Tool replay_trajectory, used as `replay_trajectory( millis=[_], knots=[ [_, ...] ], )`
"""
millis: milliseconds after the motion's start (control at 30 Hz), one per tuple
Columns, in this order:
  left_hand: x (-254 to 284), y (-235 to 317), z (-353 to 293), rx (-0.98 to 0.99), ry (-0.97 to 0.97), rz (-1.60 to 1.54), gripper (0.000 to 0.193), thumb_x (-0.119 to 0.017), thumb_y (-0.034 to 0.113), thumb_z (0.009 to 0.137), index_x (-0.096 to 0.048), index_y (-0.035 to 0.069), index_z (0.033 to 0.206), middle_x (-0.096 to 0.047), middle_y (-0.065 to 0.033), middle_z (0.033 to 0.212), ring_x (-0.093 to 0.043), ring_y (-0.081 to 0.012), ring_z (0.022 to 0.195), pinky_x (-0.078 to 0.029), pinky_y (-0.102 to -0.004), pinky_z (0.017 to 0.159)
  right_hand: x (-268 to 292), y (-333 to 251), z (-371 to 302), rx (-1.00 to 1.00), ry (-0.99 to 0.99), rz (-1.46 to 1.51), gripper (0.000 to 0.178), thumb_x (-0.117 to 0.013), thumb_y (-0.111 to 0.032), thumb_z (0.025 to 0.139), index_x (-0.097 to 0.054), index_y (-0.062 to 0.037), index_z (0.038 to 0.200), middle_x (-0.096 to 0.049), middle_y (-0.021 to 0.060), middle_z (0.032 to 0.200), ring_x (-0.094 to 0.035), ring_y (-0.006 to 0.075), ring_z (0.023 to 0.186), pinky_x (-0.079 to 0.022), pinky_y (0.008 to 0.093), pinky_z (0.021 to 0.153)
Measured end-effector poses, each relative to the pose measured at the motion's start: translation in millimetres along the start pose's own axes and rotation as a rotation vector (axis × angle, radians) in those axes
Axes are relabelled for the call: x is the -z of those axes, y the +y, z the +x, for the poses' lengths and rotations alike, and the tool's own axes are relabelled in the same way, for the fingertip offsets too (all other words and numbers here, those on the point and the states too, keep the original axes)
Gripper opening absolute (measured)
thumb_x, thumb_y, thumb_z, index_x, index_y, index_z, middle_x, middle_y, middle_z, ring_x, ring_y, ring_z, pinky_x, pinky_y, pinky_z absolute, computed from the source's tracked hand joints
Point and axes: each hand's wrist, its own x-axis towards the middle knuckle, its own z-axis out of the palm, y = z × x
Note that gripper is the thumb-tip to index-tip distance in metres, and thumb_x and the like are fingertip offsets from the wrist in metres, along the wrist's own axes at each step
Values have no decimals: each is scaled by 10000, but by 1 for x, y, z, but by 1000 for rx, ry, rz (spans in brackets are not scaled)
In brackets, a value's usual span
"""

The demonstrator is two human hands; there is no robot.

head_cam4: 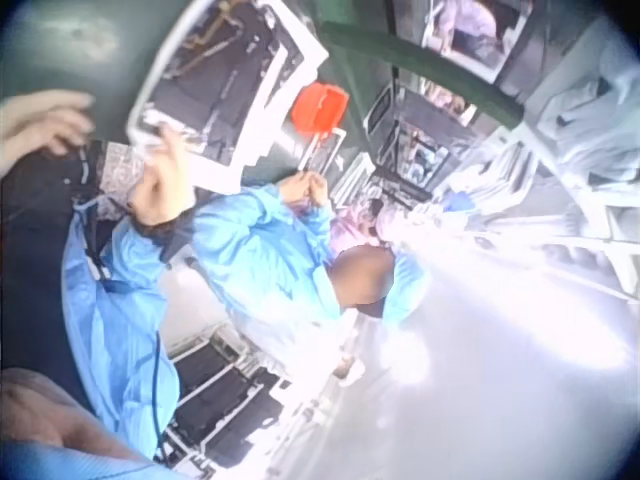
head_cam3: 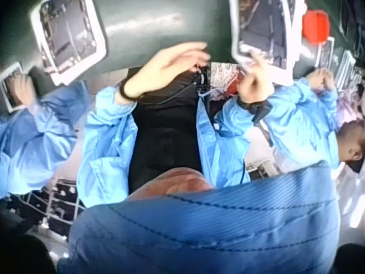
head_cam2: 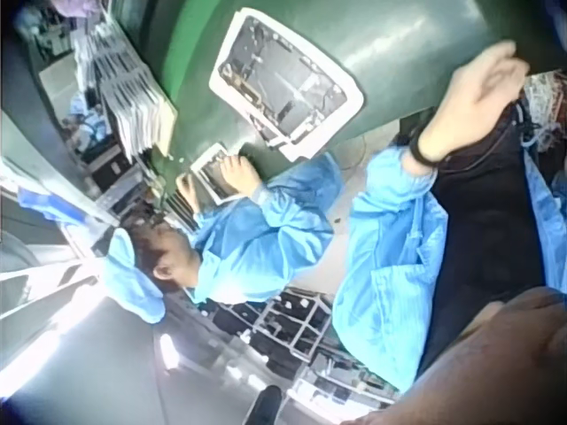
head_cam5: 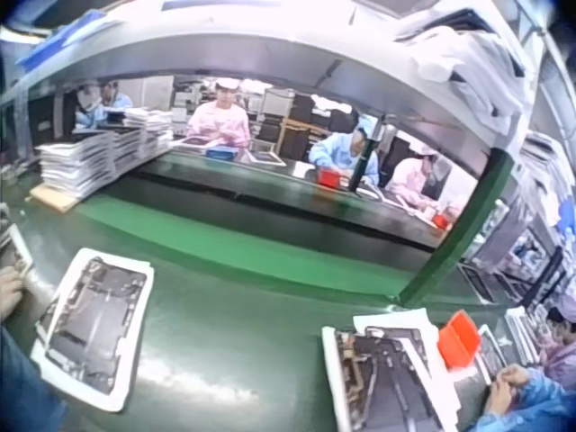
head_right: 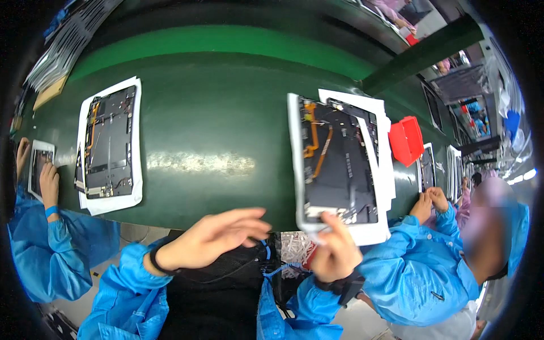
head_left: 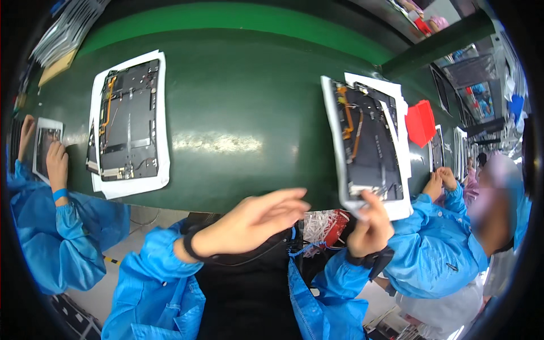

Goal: Manually assembling internal components and cables inside tablet casings on an industrial assembly line.

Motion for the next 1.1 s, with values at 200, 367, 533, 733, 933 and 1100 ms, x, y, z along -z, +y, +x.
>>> replay_trajectory(
  millis=[200, 367, 533, 733, 933, 1100],
  knots=[
    [12, -10, 26, -110, 282, 20, 622, -556, 47, 1089, -274, 3, 1642, -491, -96, 1536, -445, -149, 1421, -379, -322, 1178, -27, -63, -7, 97, -525, 199, 422, -965, -215, 712, -788, -120, 1084, -759, 175, 1255, -790, 323, 952, -642, 357, 790],
    [26, -16, -33, -123, 252, 138, 691, -609, 15, 1051, -250, -51, 1638, -522, -155, 1526, -496, -173, 1392, -399, -332, 1166, -17, -54, 6, 103, -350, 367, 299, -939, -121, 736, -789, -6, 968, -800, 173, 1069, -789, 269, 762, -626, 327, 663],
    [23, -29, -63, -58, 278, 292, 654, -659, 27, 1031, -331, -37, 1593, -638, -192, 1409, -648, -198, 1251, -531, -331, 1030, -75, -48, 55, 41, -353, 42, 250, -863, -32, 794, -778, -11, 1028, -749, 117, 1083, -725, 306, 984, -584, 399, 825],
    [28, -2, -85, 177, 418, 543, 245, -745, 104, 991, -658, -28, 1180, -736, -90, 707, -706, -162, 547, -530, -288, 500, -120, -39, 52, -75, -459, -4, 280, -876, -151, 806, -816, -84, 1071, -693, 52, 987, -660, 249, 841, -530, 388, 770],
    [28, 8, -88, -54, 448, 652, 150, -807, 154, 949, -743, 21, 924, -695, -76, 658, -670, -158, 531, -485, -285, 498, -127, -36, 53, -98, -494, 46, 175, -863, -131, 815, -818, -84, 978, -701, 29, 979, -667, 241, 895, -524, 390, 799],
    [22, 3, -78, 96, 254, 330, 204, -709, 174, 1034, -734, -20, 1090, -758, -106, 818, -733, -155, 635, -554, -267, 538, -121, -45, 57, -152, -516, 93, 128, -848, -60, 822, -791, -58, 937, -692, 74, 1022, -671, 221, 866, -524, 358, 761]
  ],
)
